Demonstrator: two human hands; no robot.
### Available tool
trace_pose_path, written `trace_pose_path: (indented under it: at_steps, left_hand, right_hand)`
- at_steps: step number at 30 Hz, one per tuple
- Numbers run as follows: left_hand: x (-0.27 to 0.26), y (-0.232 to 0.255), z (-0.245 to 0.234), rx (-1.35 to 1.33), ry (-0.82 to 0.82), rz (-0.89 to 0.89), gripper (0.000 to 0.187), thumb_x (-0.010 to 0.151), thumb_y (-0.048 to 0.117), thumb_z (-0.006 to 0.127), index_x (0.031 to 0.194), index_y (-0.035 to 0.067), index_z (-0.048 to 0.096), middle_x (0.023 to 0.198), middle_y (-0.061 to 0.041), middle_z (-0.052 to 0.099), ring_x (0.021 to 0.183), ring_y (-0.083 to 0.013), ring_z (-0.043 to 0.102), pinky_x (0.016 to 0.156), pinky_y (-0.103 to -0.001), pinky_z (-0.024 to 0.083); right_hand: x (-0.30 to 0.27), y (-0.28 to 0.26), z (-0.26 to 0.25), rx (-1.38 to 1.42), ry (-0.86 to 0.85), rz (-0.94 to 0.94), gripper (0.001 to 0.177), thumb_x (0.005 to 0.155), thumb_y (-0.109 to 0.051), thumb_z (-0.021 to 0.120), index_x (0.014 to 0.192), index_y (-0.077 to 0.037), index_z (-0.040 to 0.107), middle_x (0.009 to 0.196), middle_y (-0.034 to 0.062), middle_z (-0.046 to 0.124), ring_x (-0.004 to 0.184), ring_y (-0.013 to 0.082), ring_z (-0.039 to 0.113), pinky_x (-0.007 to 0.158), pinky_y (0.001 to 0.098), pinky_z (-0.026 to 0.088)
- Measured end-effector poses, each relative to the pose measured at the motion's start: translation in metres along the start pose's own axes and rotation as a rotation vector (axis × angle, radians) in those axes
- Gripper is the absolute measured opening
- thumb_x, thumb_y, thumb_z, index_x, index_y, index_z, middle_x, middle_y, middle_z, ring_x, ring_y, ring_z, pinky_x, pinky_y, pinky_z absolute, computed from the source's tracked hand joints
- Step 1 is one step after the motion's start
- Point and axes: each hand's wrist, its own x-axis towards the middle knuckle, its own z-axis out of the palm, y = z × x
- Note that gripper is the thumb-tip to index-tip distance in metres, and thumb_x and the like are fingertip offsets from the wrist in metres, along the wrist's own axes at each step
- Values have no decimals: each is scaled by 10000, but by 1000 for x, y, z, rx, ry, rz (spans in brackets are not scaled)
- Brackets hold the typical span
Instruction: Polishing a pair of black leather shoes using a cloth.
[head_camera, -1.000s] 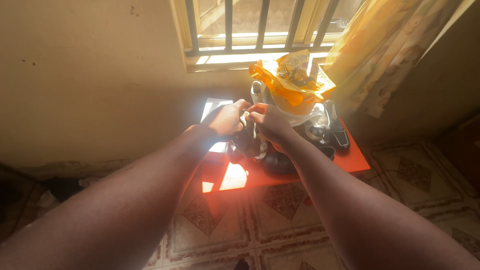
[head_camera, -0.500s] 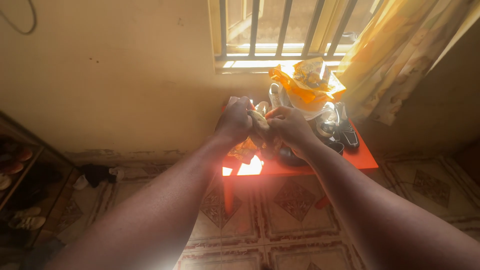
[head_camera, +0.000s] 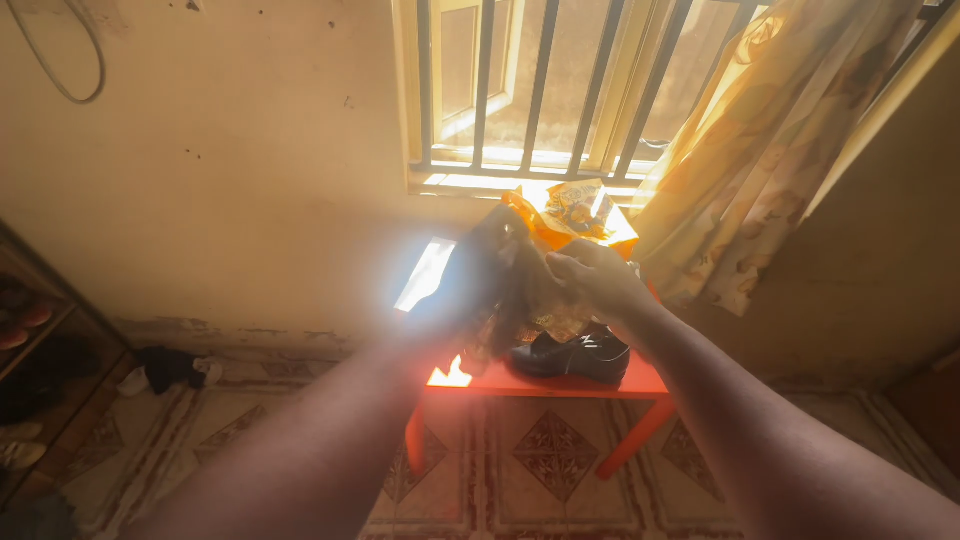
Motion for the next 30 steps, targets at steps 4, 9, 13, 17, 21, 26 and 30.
trace_pose_path:
  at_steps: [4,9,13,17,21,26,30]
  left_hand:
    - [-13,32,46,770,75,758,166,780,116,705,936,133,651,993,-92,688,1098,-351,690,878,-421,550]
    - [-11,82,100,75,-21,33,185,985,271,619,1127,157,654,902,-103,711,893,-267,714,787,-412,537]
    - [-12,124,106,238,-89,-112,211,970,324,630,1101,162,663,767,-114,777,855,-263,746,1192,-470,294]
    - [5,95,121,238,-167,97,307,891,370,717,1067,128,647,863,-115,748,891,-294,732,973,-557,456]
    - [32,19,150,587,-114,219,150,874,236,718,992,148,688,831,-71,758,894,-271,735,1051,-589,409]
    - [87,-66,151,-257,-143,281,249,934,188,651,1139,49,627,989,-109,641,896,-268,643,736,-382,523]
    - [114,-21,110,219,-368,-156,198,836,109,632,1030,82,655,965,-106,739,889,-257,750,762,-406,589]
  right_hand:
    - [-8,21,-47,-94,-117,-26,275,948,-197,618,1104,23,675,883,96,654,773,167,616,652,338,481]
    - [-23,30,-92,-191,-77,-225,286,953,-208,589,1082,-22,763,954,71,728,862,151,618,761,333,488]
    - [-14,44,-125,-32,-55,-29,281,950,-122,551,1116,21,726,928,111,664,786,226,544,677,401,434]
    - [7,61,-144,103,-20,-122,235,942,-102,509,1043,33,673,938,109,701,838,179,645,743,312,515]
    - [42,77,-155,308,-40,-147,234,942,-80,442,1007,23,642,940,121,672,829,190,635,750,341,525]
    - [67,55,-165,127,60,-151,253,965,-154,513,1058,13,678,968,114,670,864,177,625,771,316,513]
    - [78,11,-163,-57,11,-53,360,903,-262,712,1116,26,678,1034,152,713,913,206,684,781,359,557]
